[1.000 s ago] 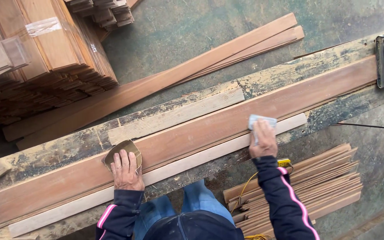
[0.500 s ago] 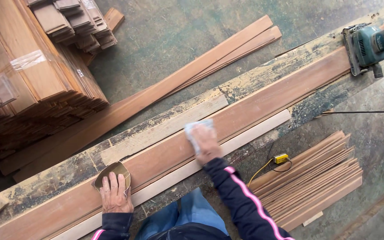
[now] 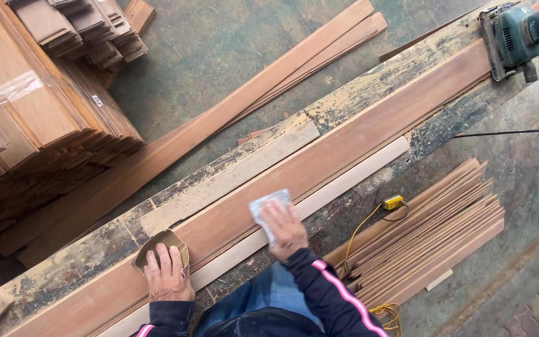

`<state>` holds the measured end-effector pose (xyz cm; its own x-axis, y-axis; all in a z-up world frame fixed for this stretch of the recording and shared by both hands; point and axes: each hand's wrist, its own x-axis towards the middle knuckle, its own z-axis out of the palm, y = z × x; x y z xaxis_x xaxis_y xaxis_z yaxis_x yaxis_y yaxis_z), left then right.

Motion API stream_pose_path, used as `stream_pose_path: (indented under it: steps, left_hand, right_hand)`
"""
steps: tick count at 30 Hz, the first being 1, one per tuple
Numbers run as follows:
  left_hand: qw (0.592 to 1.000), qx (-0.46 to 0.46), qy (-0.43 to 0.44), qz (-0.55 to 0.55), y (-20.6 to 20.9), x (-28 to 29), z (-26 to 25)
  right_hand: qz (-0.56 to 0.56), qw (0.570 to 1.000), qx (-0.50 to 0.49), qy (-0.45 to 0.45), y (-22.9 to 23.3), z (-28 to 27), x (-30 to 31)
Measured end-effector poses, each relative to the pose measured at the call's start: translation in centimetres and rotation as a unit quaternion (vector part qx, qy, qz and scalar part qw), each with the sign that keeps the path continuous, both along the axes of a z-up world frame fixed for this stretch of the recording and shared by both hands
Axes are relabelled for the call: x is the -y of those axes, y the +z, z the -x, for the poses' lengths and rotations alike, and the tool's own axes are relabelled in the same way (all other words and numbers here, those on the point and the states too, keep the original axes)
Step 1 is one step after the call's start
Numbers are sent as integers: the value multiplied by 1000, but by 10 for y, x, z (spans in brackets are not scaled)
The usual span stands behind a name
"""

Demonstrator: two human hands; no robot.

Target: Manually sanding wooden planks using sheets of sandpaper.

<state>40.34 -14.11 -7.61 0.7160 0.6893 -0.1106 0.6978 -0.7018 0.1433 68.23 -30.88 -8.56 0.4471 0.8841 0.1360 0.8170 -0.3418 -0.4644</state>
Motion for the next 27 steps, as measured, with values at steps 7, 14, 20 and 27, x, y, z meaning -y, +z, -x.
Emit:
stream_pose_path:
  steps: [7,14,20,27]
  left_hand:
    - [1000,14,-14,-11,2,2,5]
    - [980,44,-80,-179,-113,-18,47]
    - [892,138,-296,-313,-198,-64,99]
    - [926,50,-243,-285,-209,-29,51]
  right_hand:
    - [158,942,95,-281,-63,-180,67]
    - [-27,999,-17,-21,-10,41,-14]
    - [-9,999,-1,-37,-69,-137,41]
    - [-20,995,54,-83,-83,-222,46]
